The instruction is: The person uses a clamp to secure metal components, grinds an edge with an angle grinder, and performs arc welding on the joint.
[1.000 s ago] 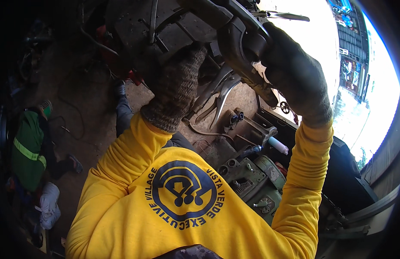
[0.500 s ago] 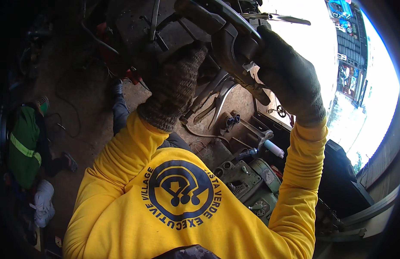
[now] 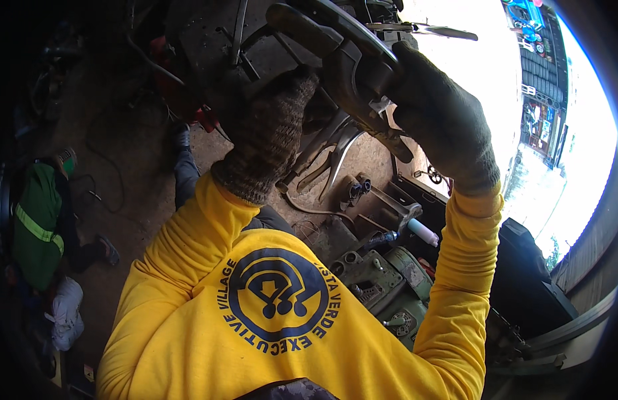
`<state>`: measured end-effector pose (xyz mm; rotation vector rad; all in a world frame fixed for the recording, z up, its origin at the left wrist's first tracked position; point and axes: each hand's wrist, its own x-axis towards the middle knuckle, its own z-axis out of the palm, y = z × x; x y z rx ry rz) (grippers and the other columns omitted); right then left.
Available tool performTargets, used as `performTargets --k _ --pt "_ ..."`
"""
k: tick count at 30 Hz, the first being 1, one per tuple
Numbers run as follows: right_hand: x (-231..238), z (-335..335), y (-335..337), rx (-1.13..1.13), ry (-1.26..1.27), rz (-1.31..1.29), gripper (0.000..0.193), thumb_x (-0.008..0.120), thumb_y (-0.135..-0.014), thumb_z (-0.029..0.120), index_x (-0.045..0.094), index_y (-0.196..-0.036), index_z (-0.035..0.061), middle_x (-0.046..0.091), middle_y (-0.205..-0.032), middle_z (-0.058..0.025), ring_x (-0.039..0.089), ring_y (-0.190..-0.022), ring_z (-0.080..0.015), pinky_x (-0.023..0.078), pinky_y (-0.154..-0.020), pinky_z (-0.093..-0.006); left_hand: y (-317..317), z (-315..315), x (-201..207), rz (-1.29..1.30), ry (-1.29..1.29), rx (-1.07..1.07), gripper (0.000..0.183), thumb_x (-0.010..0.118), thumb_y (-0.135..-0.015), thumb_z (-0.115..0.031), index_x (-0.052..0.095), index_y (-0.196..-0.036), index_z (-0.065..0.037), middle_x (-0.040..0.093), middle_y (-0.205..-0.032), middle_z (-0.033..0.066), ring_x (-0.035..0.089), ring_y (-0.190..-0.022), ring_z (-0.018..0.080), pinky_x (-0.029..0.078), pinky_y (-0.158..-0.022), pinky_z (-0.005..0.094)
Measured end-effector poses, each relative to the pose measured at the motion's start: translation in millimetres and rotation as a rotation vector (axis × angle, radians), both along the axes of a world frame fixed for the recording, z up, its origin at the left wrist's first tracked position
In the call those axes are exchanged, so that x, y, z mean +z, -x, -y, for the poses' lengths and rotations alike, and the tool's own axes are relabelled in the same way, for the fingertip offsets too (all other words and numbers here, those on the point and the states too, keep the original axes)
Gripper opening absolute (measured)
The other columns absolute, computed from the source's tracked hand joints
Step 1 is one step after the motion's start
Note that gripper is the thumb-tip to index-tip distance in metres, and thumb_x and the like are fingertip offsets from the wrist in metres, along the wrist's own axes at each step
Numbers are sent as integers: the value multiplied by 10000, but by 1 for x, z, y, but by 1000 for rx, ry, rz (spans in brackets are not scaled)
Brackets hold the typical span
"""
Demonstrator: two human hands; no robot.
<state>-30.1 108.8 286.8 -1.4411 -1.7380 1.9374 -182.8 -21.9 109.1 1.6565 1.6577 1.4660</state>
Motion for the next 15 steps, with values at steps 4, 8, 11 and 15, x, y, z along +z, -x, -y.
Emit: performTargets --k 4,8,11,15 --pt "-3 14 10 16 -164 45 309 489 -1049 181 593 -1185 -77 657 -853 -72 598 -622 -77 510 -556 -167 0 3 -1 -30 54 -47 497 602 -894 -72 510 -1380 -18 639 -1224 178 639 -1113 302 520 -970 361" --pt "-6 18 5 72 -243 -1 272 495 -1034 117 588 -1201 -76 667 -887 -85 606 -679 -81 506 -587 -170 0 3 -3 -49 36 -38 528 600 -893 -75 485 -1405 -17 623 -1259 178 624 -1142 306 506 -991 363" --pt "-2 15 2 211 -369 69 277 511 -1011 82 564 -1236 -69 667 -936 -97 614 -746 -105 515 -630 -191 -3 3 -7 -78 15 -21 527 594 -895 -72 483 -1406 -14 613 -1277 177 616 -1159 307 497 -1008 362" --pt "2 12 -1 387 -512 127 318 531 -980 37 532 -1283 -60 667 -1002 -114 625 -835 -137 526 -689 -219 -2 3 -6 -47 48 -53 531 598 -893 -68 480 -1407 -11 607 -1290 177 608 -1173 307 490 -1021 362"
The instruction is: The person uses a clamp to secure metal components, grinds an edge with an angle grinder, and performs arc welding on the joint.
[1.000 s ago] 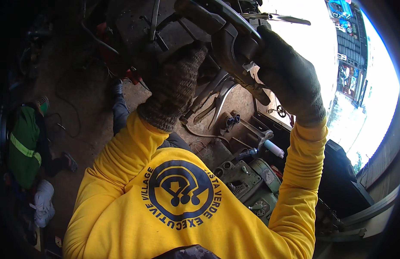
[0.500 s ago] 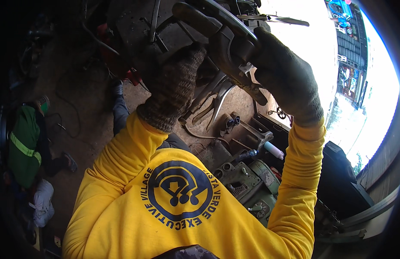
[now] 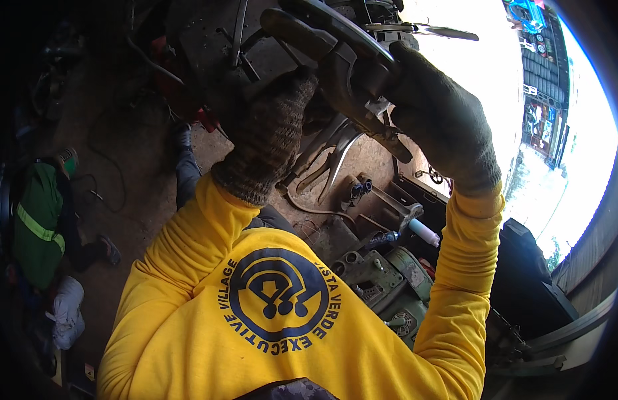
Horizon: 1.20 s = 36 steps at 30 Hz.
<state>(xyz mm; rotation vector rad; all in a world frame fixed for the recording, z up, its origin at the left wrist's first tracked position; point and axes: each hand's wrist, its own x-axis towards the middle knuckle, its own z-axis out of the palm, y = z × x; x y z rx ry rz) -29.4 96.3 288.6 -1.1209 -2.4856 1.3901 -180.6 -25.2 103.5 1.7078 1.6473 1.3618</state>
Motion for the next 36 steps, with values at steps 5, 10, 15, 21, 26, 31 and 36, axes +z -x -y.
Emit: performTargets --k 5,10,15,21,26,31,36 --pt "2 -2 -2 114 -98 36 407 556 -941 -21 493 -1341 -49 667 -1084 -134 638 -946 -177 540 -761 -253 5 -2 6 48 17 -17 530 610 -889 -60 485 -1401 -8 605 -1294 178 607 -1177 306 488 -1025 361" --pt "3 -2 -3 169 -150 54 516 581 -902 -78 453 -1400 -38 667 -1166 -154 652 -1057 -217 554 -834 -287 5 -2 7 89 20 -21 518 615 -886 -55 498 -1388 -6 610 -1283 178 610 -1171 304 488 -1026 358" --pt "4 -2 -3 221 -206 65 616 606 -867 -127 419 -1447 -32 668 -1228 -173 665 -1141 -253 567 -891 -316 3 -1 4 40 -15 14 497 618 -885 -59 517 -1369 0 620 -1262 181 611 -1166 308 483 -1032 362" --pt "-1 -6 -2 315 -296 -1 632 628 -854 -129 416 -1443 -41 680 -1194 -181 680 -1115 -267 573 -884 -328 3 -2 4 48 -21 13 497 627 -877 -51 522 -1359 7 625 -1245 182 617 -1150 312 491 -1022 363" --pt "1 -5 -1 351 -347 20 623 631 -854 -124 426 -1436 -37 683 -1178 -182 687 -1096 -289 578 -875 -346 4 -3 8 55 -2 12 483 623 -881 -46 526 -1352 5 636 -1215 182 622 -1138 311 502 -1008 363" --pt "5 -2 3 342 -404 42 631 663 -855 -83 437 -1440 -12 688 -1145 -178 710 -1031 -286 588 -851 -345 7 -1 16 57 60 7 470 614 -892 -49 529 -1353 -11 638 -1215 182 631 -1123 310 506 -1001 365" --pt "11 1 9 401 -530 73 647 699 -846 -35 453 -1442 23 704 -1072 -164 728 -939 -278 593 -788 -340 3 -2 6 102 -29 35 450 601 -906 -53 533 -1350 -19 640 -1222 184 634 -1125 313 506 -1002 370"
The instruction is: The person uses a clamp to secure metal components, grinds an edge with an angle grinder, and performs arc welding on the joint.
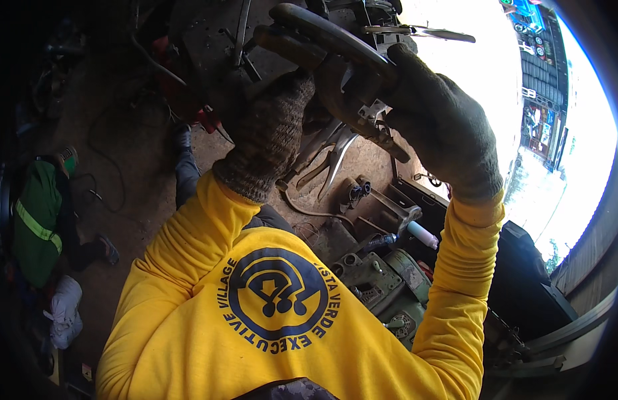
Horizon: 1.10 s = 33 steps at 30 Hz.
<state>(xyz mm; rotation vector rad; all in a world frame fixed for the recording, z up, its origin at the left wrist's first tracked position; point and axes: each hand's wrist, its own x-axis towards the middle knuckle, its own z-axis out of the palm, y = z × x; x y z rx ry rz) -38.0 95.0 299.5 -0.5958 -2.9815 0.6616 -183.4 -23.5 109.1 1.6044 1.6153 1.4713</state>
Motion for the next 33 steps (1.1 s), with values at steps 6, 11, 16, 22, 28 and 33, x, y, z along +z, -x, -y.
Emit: performTargets --k 6,11,16,22,28,33 --pt "6 5 3 -17 -115 70 676 737 -823 7 467 -1441 53 711 -985 -148 728 -863 -278 580 -719 -337 1 -2 3 8 6 -3 417 607 -913 -51 555 -1324 -12 653 -1196 183 641 -1113 315 519 -984 366" --pt "5 8 3 -68 -80 74 684 749 -812 17 472 -1436 56 707 -973 -143 727 -845 -280 579 -714 -341 2 -2 5 64 7 -5 385 613 -911 -46 575 -1292 -17 666 -1158 177 659 -1075 310 539 -940 360" --pt "2 4 1 -9 -92 48 670 736 -823 5 468 -1436 42 707 -1017 -151 726 -878 -275 577 -745 -333 2 -3 6 111 24 -7 355 604 -917 -52 585 -1271 -39 674 -1125 170 668 -1044 315 550 -903 367" --pt "1 11 -5 -185 68 -23 627 669 -863 -39 431 -1443 -18 702 -1122 -156 708 -1003 -248 560 -848 -321 4 -1 15 57 243 -134 508 592 -903 -13 491 -1401 -3 592 -1326 209 600 -1206 332 485 -1043 369" --pt "5 29 34 -463 0 161 340 558 -970 14 538 -1301 -57 684 -966 -99 636 -783 -125 517 -668 -219 -4 -6 -5 -28 -44 91 394 631 -902 -82 575 -1291 -50 681 -1085 152 684 -990 296 567 -871 352" --pt "-7 28 6 -766 504 -173 301 546 -984 13 591 -1277 -36 677 -867 -44 598 -640 -58 492 -552 -186 3 -1 12 -21 153 -79 473 608 -906 -35 518 -1370 -22 615 -1265 186 615 -1162 313 501 -1004 366"
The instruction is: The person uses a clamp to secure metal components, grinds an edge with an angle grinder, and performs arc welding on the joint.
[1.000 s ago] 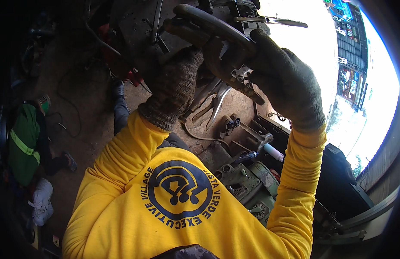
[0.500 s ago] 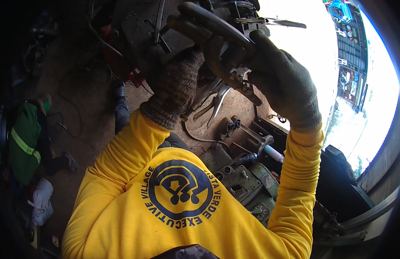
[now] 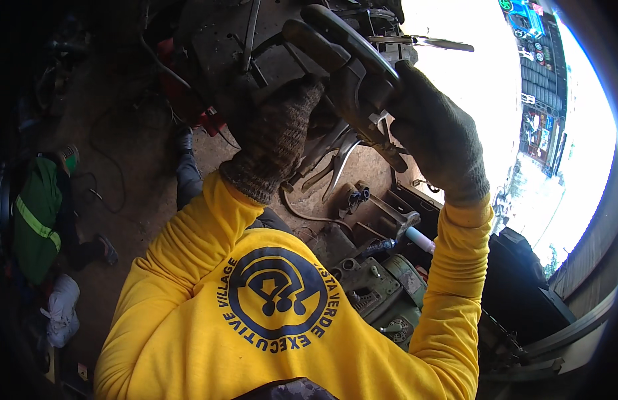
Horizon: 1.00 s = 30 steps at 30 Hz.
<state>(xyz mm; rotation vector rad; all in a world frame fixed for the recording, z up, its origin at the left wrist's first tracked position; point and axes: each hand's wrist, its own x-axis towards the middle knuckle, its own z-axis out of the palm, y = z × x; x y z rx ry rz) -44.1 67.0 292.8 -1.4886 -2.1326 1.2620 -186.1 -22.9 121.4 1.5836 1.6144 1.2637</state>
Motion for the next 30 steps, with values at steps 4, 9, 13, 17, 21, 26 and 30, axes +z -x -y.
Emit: performTargets --k 4,9,13,17,21,26,30 --pt "-7 -2 -3 217 -226 145 411 592 -933 -17 539 -1341 -21 680 -957 -73 626 -775 -119 499 -653 -235 0 0 -1 32 3 -8 503 624 -898 -20 509 -1388 -5 597 -1319 201 595 -1218 323 482 -1052 378" --pt "0 -16 -12 569 -324 171 618 664 -857 -47 443 -1434 -15 705 -1142 -154 704 -1045 -259 555 -875 -328 -6 -2 -13 -13 -157 103 453 621 -879 -55 537 -1322 -27 649 -1171 167 641 -1089 301 529 -950 361" --pt "5 -18 -6 671 -470 262 628 690 -838 -31 456 -1421 -7 718 -1087 -149 720 -990 -275 570 -844 -339 -4 -3 -9 19 -141 100 436 626 -873 -50 550 -1301 -22 650 -1158 171 640 -1082 309 531 -939 365" --pt "9 -16 -5 680 -489 326 639 713 -825 -9 472 -1416 16 717 -1045 -148 729 -910 -276 581 -785 -347 -2 -2 -7 48 -156 97 422 625 -879 -46 556 -1295 -22 657 -1141 173 649 -1060 311 536 -924 371" --pt "11 -15 -4 671 -516 343 653 729 -817 9 480 -1420 42 713 -1019 -137 728 -863 -263 579 -756 -342 -4 -2 -7 70 -121 92 416 621 -895 -49 555 -1306 -29 664 -1140 170 666 -1037 308 546 -908 364" --pt "10 -14 -4 685 -543 320 650 731 -821 14 480 -1421 40 711 -1021 -134 727 -858 -265 579 -752 -339 -5 -2 -10 93 -88 73 428 614 -907 -54 551 -1330 -38 662 -1181 166 672 -1050 301 550 -907 349" --pt "9 -12 -5 662 -532 325 639 723 -826 0 482 -1417 33 709 -1025 -144 725 -875 -279 577 -760 -336 0 -1 -6 80 -37 14 505 616 -910 -29 490 -1399 -20 628 -1264 184 635 -1143 313 518 -983 347"
